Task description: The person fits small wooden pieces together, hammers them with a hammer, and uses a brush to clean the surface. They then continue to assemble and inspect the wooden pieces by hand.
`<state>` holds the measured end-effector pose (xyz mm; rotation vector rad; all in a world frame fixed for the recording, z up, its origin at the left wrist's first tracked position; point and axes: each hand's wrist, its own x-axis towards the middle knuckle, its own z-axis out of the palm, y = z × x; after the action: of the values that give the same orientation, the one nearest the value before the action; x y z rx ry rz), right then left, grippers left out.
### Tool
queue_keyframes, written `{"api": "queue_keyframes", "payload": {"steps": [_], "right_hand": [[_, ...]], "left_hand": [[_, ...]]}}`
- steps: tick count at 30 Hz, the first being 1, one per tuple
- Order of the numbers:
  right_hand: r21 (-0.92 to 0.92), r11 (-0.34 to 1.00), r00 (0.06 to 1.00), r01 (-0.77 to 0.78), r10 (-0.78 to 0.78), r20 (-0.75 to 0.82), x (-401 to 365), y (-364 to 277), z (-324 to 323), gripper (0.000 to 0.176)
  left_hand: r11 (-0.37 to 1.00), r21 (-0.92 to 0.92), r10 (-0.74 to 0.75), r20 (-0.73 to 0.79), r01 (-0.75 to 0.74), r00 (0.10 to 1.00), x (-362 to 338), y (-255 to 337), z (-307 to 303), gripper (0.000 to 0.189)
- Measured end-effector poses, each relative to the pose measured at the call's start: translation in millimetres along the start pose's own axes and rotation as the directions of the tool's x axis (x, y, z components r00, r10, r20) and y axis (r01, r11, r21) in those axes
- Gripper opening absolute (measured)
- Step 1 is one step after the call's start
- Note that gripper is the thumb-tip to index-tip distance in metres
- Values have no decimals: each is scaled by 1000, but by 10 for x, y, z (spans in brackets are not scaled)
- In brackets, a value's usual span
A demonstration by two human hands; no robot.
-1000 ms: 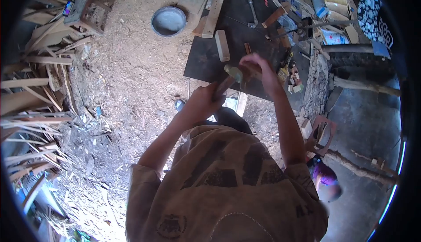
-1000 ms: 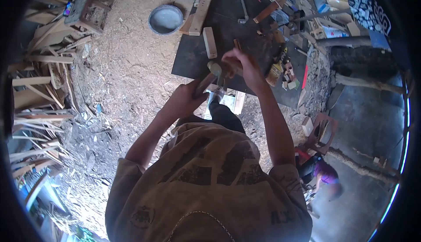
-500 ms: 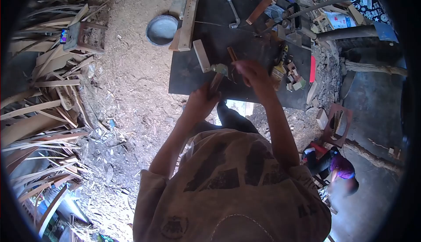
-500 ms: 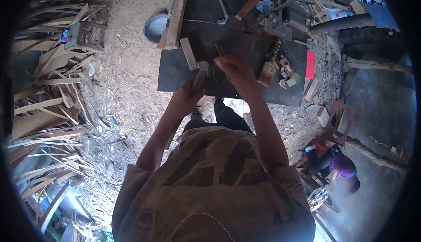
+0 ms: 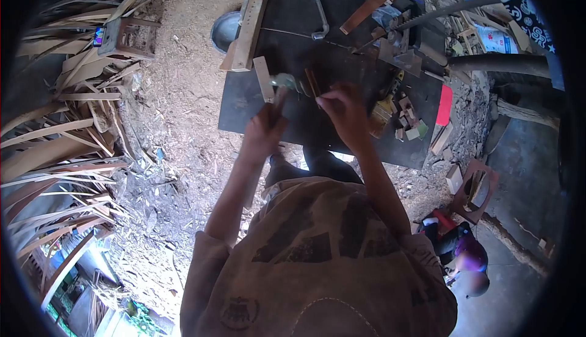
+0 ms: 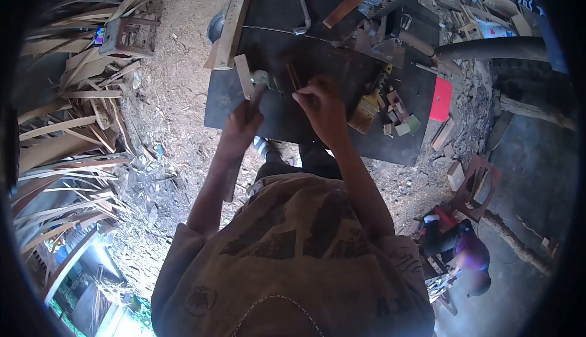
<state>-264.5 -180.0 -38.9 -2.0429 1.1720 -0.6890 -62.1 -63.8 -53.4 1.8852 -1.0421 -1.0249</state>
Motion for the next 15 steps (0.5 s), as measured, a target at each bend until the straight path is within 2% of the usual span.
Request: {"api": "queue_keyframes", "payload": {"steps": [3, 6, 8, 10, 12, 15], "right_hand": [[90, 996, 994, 28, -37, 102, 67, 226, 187, 19], [98, 995, 991, -28, 15, 129, 113, 246, 179, 36], [110, 993, 998, 52, -54, 17, 71, 347, 179, 47], [259, 961, 995, -101, 95, 35, 24, 399, 83, 55], [487, 735, 882, -472, 400, 251, -101, 391, -60, 61], [672, 563, 870, -481, 399, 289, -129, 335, -204, 52]], "left_hand": [[997, 80, 17, -80, -10, 997, 151, -34, -29, 23], [982, 189, 25, -111, -4, 994, 276, 14, -28, 27], [977, 213, 30, -136, 0, 990, 363, 19, 34, 34], [970, 243, 68, -157, -28, 985, 461, -8, 114, 39], [955, 284, 136, -171, -84, 976, 544, -47, 207, 44], [964, 263, 64, -87, -39, 994, 607, -30, 275, 57]]}}
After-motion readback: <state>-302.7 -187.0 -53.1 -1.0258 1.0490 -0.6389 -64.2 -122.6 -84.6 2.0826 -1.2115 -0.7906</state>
